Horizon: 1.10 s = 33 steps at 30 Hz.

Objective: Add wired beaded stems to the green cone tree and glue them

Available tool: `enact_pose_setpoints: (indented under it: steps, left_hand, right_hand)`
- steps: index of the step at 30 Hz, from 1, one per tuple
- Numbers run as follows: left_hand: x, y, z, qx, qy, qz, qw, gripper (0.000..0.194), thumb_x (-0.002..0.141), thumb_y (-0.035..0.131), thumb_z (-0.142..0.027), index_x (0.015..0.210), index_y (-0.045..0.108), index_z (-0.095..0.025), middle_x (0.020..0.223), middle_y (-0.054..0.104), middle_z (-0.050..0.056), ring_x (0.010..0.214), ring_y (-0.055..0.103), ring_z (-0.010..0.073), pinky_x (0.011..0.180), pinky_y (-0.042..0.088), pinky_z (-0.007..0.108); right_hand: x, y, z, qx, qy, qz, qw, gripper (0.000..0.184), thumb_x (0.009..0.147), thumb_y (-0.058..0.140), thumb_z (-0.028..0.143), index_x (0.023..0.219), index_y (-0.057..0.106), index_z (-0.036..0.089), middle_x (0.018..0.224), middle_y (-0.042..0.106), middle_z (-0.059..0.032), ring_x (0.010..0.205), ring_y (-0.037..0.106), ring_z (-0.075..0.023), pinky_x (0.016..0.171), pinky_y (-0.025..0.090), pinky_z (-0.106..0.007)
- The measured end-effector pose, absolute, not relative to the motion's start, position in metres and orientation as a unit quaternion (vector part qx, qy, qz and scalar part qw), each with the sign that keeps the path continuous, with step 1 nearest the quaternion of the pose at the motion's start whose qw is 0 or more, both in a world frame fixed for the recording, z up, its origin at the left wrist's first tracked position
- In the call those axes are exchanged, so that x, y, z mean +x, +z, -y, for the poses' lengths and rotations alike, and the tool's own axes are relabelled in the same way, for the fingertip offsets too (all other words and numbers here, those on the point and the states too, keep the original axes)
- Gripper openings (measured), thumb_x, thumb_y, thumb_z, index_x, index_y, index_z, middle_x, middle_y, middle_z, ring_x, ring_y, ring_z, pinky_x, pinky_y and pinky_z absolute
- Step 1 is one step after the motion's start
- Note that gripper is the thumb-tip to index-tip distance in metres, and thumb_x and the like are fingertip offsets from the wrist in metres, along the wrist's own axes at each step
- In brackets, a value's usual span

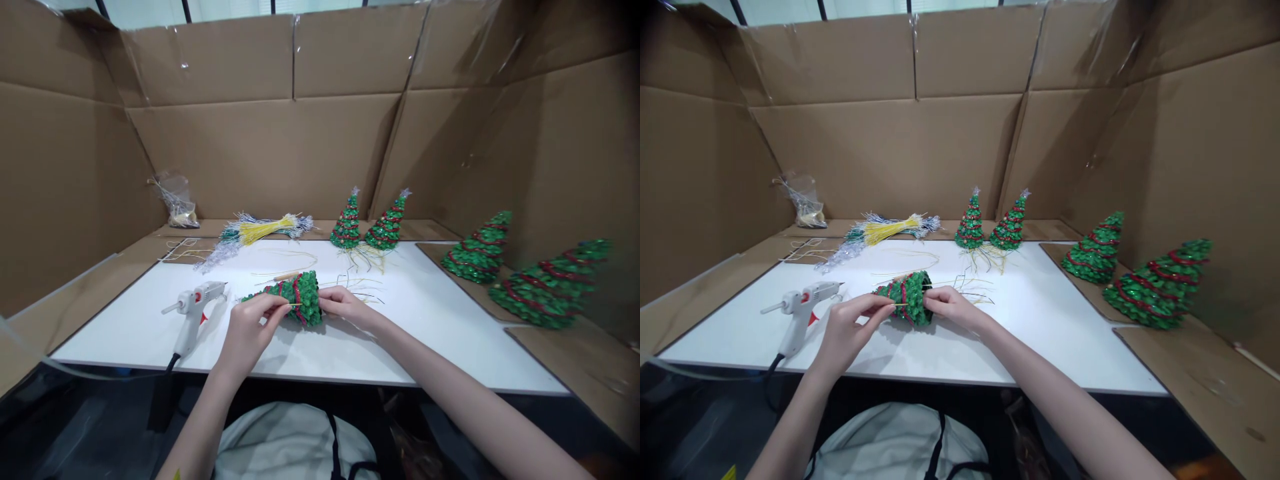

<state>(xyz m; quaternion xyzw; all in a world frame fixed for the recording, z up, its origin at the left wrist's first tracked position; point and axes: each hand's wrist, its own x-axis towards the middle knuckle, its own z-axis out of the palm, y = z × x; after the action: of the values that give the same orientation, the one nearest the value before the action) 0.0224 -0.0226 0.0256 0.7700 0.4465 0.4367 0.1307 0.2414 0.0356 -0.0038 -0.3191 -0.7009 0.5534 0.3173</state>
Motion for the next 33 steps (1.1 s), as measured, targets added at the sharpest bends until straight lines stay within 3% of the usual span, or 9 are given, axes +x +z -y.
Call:
enact_pose_setpoints:
  steps: [8,21,33]
  left_hand:
    - [0.0251,0.0279,0.0241,0.777,0.433,-0.437,0.133,0.013,0.087,0.056,-0.022,0.081,0.067,-0.018,0.077,0.07,0.002,0.065,0.063,0.0132,0.064,0.05,0.021]
    - [0.026,0.0295,0.0246,0.766,0.425,-0.452,0.165,0.016,0.086,0.058,-0.028,0.079,0.067,-0.017,0.072,0.07,0.001,0.063,0.064,0.0115,0.062,0.05,0.019]
    - [0.0232,0.0304,0.0243,0.765,0.429,-0.446,0.176,0.011,0.084,0.06,-0.023,0.078,0.067,-0.017,0.07,0.07,-0.001,0.061,0.063,0.0099,0.06,0.05,0.017]
  right_hand:
    - [0.2414,-0.0064,-0.0372,-0.311,0.552,0.704,0.321,0.049,0.078,0.056,0.061,0.064,0.05,0.015,0.055,0.027,0.0056,0.052,0.022,-0.0079,0.05,0.014,-0.025]
    - [0.2414,-0.0054,-0.0362,-0.308,0.545,0.709,0.325,0.046,0.081,0.055,0.057,0.065,0.05,0.015,0.056,0.03,0.0048,0.053,0.025,-0.0084,0.051,0.016,-0.025]
    - [0.2414,-0.0054,-0.037,-0.309,0.54,0.713,0.325,0.048,0.08,0.054,0.059,0.062,0.047,0.015,0.055,0.028,0.0054,0.052,0.024,-0.0082,0.05,0.016,-0.025]
